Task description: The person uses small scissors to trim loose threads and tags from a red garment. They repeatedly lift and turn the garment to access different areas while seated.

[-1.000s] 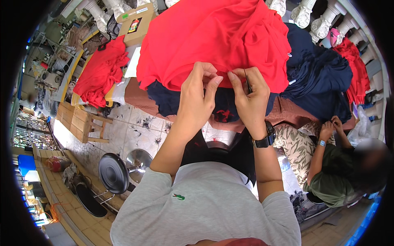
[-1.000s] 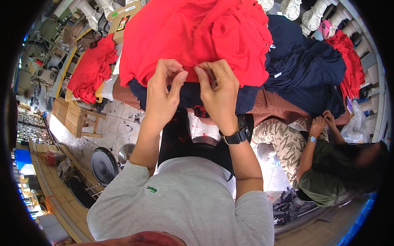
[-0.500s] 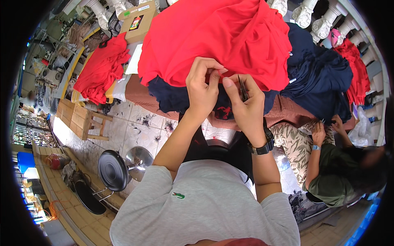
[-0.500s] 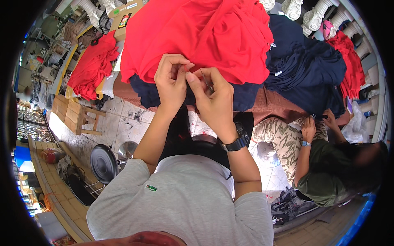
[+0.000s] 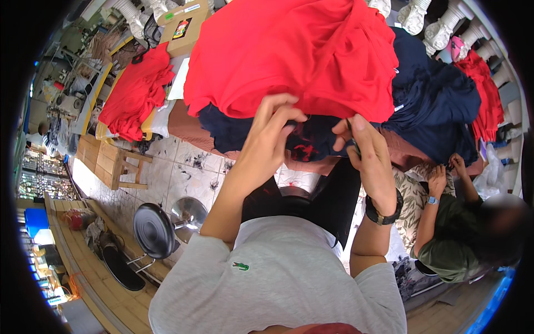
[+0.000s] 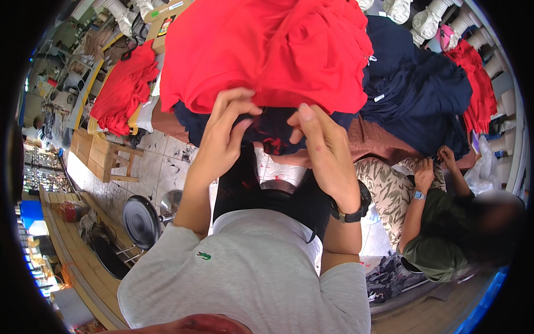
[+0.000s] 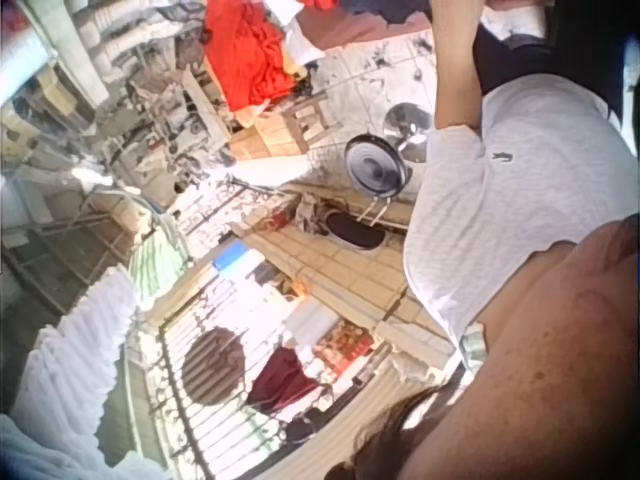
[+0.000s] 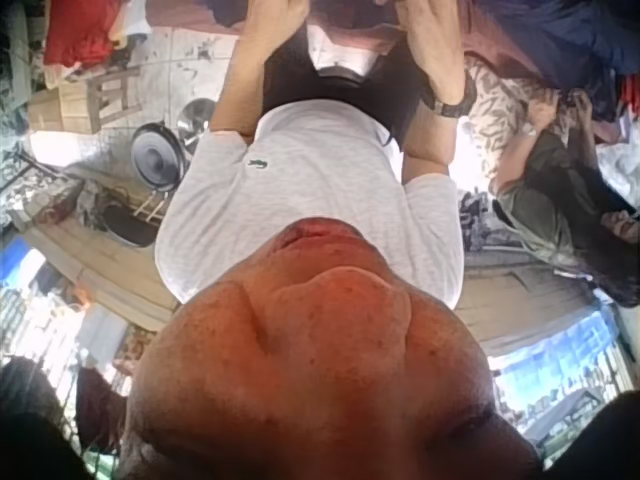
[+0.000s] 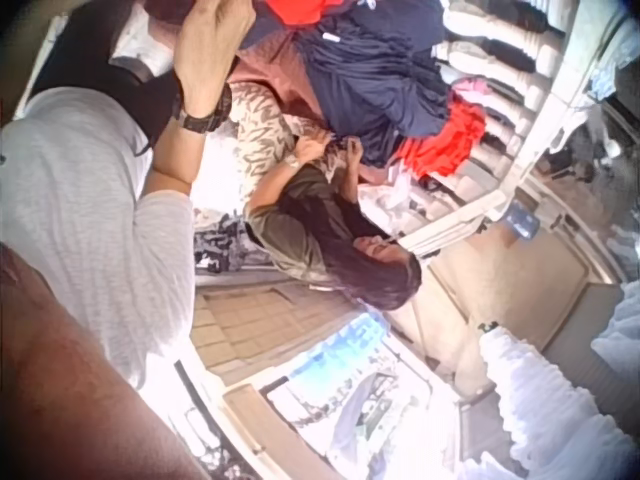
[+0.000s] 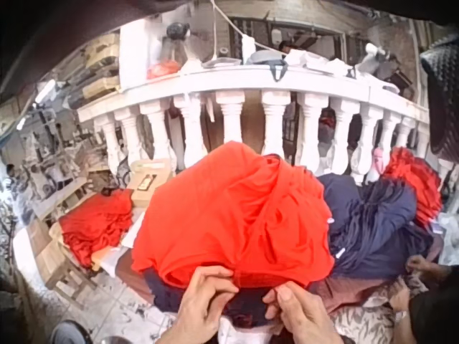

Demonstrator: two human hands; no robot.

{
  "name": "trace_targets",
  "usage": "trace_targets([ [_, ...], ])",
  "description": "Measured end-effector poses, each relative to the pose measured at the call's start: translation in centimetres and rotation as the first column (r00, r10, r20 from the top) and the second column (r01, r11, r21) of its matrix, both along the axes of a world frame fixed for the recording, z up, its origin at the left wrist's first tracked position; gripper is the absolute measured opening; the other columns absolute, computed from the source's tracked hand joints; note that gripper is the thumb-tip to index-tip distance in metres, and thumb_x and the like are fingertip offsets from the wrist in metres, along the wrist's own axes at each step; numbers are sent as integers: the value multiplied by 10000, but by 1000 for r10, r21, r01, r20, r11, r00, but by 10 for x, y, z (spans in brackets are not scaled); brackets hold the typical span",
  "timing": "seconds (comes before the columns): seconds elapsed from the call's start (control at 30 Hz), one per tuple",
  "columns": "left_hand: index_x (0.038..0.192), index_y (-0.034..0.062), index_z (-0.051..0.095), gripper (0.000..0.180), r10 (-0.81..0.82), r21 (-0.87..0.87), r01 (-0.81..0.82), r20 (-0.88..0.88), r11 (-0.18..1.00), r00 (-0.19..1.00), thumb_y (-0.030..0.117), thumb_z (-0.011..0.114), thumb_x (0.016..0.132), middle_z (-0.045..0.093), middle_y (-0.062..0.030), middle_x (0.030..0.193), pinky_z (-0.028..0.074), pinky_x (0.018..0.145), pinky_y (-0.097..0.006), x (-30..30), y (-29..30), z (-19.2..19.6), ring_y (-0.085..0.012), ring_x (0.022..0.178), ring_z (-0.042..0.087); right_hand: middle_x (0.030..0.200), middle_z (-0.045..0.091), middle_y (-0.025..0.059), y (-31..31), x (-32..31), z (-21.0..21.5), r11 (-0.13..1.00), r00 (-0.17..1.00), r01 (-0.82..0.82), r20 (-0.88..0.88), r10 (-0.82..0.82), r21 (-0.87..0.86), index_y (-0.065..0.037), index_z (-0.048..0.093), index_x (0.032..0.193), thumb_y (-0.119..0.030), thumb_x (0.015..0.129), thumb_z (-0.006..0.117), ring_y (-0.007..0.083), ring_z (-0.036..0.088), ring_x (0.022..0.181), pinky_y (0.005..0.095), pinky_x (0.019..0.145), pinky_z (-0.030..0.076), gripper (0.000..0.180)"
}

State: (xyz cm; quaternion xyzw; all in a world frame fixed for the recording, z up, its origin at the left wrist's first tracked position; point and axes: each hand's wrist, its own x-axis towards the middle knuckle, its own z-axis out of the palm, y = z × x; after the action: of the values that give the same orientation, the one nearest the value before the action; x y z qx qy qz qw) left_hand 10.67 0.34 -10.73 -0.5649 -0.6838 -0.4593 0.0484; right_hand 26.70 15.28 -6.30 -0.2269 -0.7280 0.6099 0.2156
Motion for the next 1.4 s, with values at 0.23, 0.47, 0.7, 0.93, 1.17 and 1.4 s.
trace_targets([
  [0.23,1085,-8,554,363,287,378,-268,5,886,958,56,767,799,545,-165,1007,491,766,-371,19,28,10,-283,890,570,777,542,-12,6,-9,-2,991,998,35,-43,-41,-128,-3,660,1005,-452,1092,411,14,309,553,217,503,246,520],
  [0.47,956,1,597,156,355,487,-359,105,796,929,-20,729,874,571,-100,854,488,660,-342,-3,72,-23,-235,728,580,679,446,-30,2,-32,-17,992,998,-27,-52,20,-126,0,648,888,-404,1091,406,56,351,572,266,524,285,513],
  [0.7,924,8,586,105,109,437,-291,395,851,912,10,690,913,570,-93,901,451,690,-312,-1,53,-24,-202,762,567,646,416,3,-2,-56,-27,979,980,-191,-61,187,-70,27,591,825,-419,1087,407,98,353,613,300,567,301,549],
  [0.93,985,-12,604,57,90,428,-216,297,878,951,-2,657,968,541,-67,1042,485,738,-249,-2,43,-28,-110,847,572,660,446,-25,-4,-65,-23,953,965,-244,-146,219,-182,11,601,787,-416,1092,456,79,369,629,285,572,304,544],
  [1.17,911,-11,656,52,160,398,-246,238,884,958,-13,705,895,553,-104,977,491,704,-314,2,40,-12,-196,793,587,677,533,-35,-3,-74,-27,945,963,-217,-213,166,-245,-1,660,785,-365,1055,583,36,441,638,245,571,319,459],
  [1.4,924,-21,661,73,128,362,-201,217,910,968,-18,717,877,561,-98,962,496,723,-314,-2,38,-10,-193,796,589,669,511,-47,5,-83,-43,974,971,-205,-142,190,-100,-20,642,752,-386,1046,590,34,402,623,260,545,279,472],
])
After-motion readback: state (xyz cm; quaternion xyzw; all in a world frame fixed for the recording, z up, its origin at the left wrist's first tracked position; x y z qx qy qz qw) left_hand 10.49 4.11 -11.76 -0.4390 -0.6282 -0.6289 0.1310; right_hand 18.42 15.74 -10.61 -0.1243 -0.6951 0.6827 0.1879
